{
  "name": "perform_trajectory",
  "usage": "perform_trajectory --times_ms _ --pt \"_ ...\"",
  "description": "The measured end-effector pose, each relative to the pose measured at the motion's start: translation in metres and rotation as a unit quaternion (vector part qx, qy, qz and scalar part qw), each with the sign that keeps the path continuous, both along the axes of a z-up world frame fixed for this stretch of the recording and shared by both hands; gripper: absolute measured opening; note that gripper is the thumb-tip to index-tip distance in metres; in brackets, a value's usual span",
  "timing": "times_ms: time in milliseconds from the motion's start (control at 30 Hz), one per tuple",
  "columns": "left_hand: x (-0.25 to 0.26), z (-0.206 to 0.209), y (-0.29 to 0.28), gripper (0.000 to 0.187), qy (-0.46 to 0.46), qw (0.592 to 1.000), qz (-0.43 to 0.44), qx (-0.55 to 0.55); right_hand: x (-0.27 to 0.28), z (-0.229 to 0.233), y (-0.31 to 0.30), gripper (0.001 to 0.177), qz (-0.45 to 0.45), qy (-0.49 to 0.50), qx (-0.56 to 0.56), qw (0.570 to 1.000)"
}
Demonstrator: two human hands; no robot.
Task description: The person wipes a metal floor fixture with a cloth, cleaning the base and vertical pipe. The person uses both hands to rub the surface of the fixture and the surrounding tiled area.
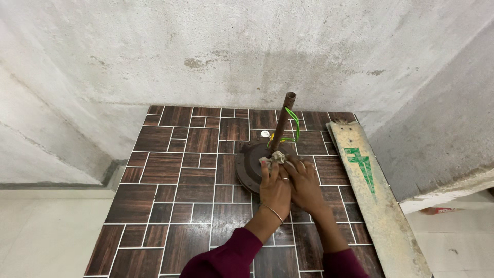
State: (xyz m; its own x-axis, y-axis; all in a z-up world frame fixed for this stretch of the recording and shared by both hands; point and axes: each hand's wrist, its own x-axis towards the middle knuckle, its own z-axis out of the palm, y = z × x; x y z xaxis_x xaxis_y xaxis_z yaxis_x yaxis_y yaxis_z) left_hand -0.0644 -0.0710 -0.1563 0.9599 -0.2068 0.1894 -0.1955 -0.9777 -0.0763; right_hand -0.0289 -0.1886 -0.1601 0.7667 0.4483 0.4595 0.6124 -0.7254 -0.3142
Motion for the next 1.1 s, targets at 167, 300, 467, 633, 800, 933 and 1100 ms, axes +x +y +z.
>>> perform_trajectory --times_ms 167,300,467,633,800,933,1100 --pt "-0.007 0.018 0.032 0.078 0.103 0.976 -0.002 -0.193 0.020 0.003 0.008 0.039 -0.048 -0.003 -0.083 0.995" --pt "-0.027 0.015 0.056 0.071 0.050 0.962 0.018 -0.268 0.038 0.004 0.010 0.038 -0.049 -0.007 -0.117 0.992" --pt "-0.024 0.005 0.056 0.072 -0.010 0.962 0.020 -0.274 0.068 -0.008 0.017 0.042 -0.059 0.053 -0.086 0.993" --pt "-0.015 0.003 0.055 0.072 0.043 0.959 0.041 -0.277 0.094 -0.028 0.020 0.049 -0.041 0.030 -0.051 0.997" --pt "-0.027 -0.006 0.054 0.072 0.023 0.958 0.039 -0.283 0.088 -0.039 0.009 0.052 0.007 -0.017 0.051 0.999" --pt "-0.036 -0.008 0.059 0.078 0.015 0.961 0.046 -0.272 0.040 -0.029 0.003 0.042 -0.047 -0.003 0.004 0.999" --pt "-0.047 -0.011 0.049 0.085 0.004 0.963 0.035 -0.268 -0.024 -0.006 0.014 0.050 -0.059 -0.057 -0.038 0.996"
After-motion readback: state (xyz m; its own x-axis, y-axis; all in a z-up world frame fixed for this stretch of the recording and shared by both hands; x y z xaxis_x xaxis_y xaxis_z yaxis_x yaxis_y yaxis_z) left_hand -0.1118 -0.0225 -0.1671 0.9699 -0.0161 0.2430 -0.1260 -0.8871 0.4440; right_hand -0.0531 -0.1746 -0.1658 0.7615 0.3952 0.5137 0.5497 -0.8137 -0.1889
